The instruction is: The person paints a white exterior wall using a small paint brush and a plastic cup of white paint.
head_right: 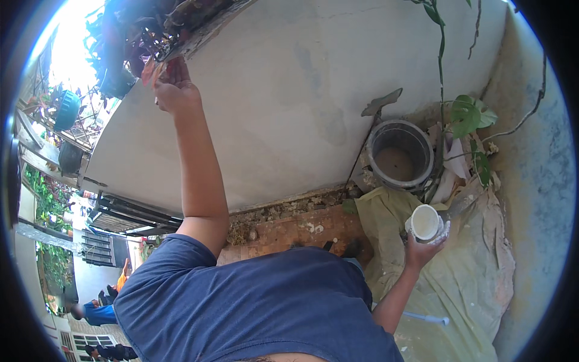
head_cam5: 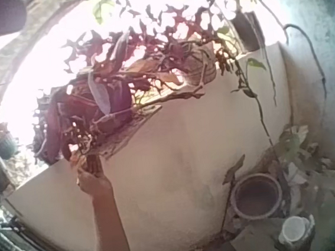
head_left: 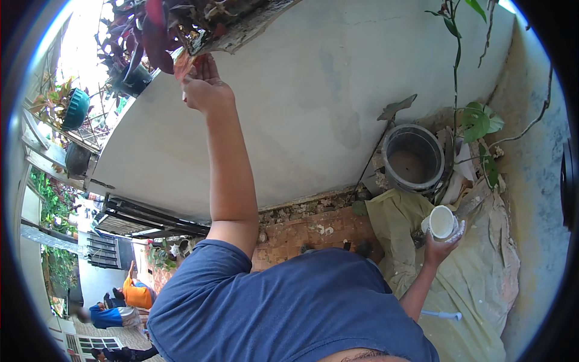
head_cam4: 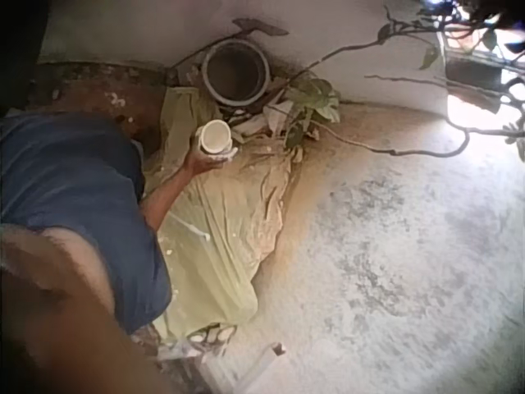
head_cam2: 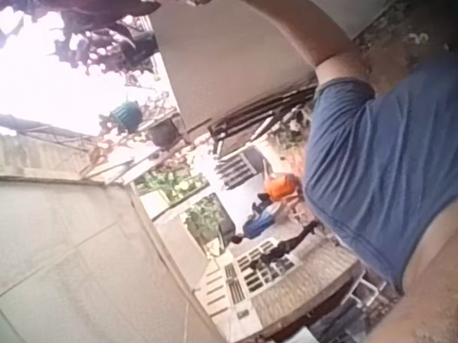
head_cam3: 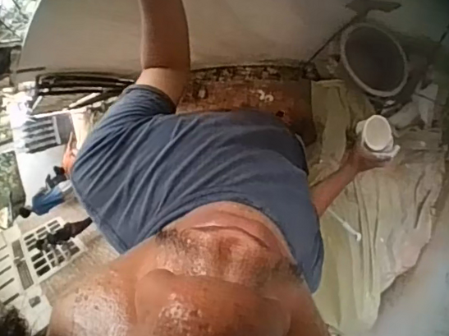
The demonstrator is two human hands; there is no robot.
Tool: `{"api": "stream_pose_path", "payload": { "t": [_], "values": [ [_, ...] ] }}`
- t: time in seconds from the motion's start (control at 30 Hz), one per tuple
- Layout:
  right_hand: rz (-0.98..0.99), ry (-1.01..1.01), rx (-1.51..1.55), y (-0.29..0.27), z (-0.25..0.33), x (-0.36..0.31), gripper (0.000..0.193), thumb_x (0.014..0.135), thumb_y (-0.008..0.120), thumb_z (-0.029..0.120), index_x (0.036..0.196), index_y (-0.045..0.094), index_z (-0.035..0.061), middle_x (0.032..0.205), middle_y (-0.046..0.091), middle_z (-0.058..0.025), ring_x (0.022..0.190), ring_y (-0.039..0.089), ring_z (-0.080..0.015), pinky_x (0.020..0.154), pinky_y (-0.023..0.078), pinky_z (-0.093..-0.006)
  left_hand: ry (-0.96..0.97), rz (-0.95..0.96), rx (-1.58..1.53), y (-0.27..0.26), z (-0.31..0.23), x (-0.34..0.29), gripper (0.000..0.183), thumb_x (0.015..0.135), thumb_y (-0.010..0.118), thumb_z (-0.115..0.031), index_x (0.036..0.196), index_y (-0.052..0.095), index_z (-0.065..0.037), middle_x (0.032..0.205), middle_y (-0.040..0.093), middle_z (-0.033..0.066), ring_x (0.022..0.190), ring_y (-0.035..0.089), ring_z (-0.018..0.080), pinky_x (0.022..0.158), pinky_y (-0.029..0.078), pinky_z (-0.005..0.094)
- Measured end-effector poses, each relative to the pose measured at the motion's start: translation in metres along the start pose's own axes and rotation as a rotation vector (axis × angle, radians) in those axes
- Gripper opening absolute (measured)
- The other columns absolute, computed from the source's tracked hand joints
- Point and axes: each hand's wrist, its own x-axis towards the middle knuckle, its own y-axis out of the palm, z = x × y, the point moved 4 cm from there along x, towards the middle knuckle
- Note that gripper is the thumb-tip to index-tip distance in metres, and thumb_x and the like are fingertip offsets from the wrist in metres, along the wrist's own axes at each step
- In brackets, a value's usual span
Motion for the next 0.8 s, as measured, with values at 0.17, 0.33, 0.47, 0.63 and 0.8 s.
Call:
{"api": "stream_pose_path", "payload": {
  "t": [0.17,0.33,0.47,0.63,0.8],
  "values": [
    [0.032,-0.030,-0.088,0.011,0.006,0.001,0.103,0.053,0.084,0.016,0.139,0.029,0.0034,0.134,0.039,-0.0198,0.124,0.038,-0.0367,0.105,0.030,-0.0453,-0.107,-0.084,0.092,-0.078,0.056,-0.009,0.021,0.087,0.043,-0.008,0.100,0.048,0.008,0.100,0.058,0.0163,0.091,0.060,0.0250,0.085,0.053,0.0316],
    [0.037,-0.051,-0.061,0.015,0.009,0.002,0.103,0.054,0.084,0.016,0.139,0.028,0.0034,0.135,0.039,-0.0191,0.124,0.038,-0.0365,0.105,0.030,-0.0457,-0.272,-0.337,0.190,-0.129,0.072,-0.053,0.017,0.086,0.043,-0.002,0.097,0.046,0.012,0.096,0.058,0.0186,0.089,0.062,0.0300,0.080,0.056,0.0339],
    [0.050,-0.052,-0.033,0.013,0.016,0.004,0.103,0.054,0.084,0.015,0.139,0.028,0.0034,0.134,0.039,-0.0190,0.124,0.038,-0.0358,0.104,0.030,-0.0454,-0.150,-0.192,0.113,-0.087,0.042,-0.023,0.015,0.087,0.042,-0.003,0.093,0.049,0.009,0.097,0.058,0.0173,0.090,0.062,0.0278,0.082,0.056,0.0322],
    [0.045,-0.052,-0.012,0.008,0.019,0.005,0.101,0.056,0.083,0.016,0.139,0.027,0.0033,0.133,0.041,-0.0190,0.124,0.038,-0.0347,0.104,0.030,-0.0451,0.033,0.086,-0.053,-0.027,-0.005,0.012,0.018,0.086,0.040,-0.005,0.092,0.051,0.008,0.099,0.059,0.0177,0.091,0.061,0.0268,0.086,0.054,0.0330],
    [0.032,-0.038,-0.050,0.010,0.022,0.002,0.102,0.056,0.084,0.019,0.139,0.027,0.0031,0.132,0.042,-0.0186,0.124,0.038,-0.0353,0.104,0.030,-0.0452,-0.133,-0.213,0.082,-0.099,0.049,-0.010,0.019,0.085,0.044,-0.006,0.096,0.052,0.007,0.098,0.060,0.0148,0.088,0.062,0.0246,0.082,0.054,0.0309]
  ]
}}
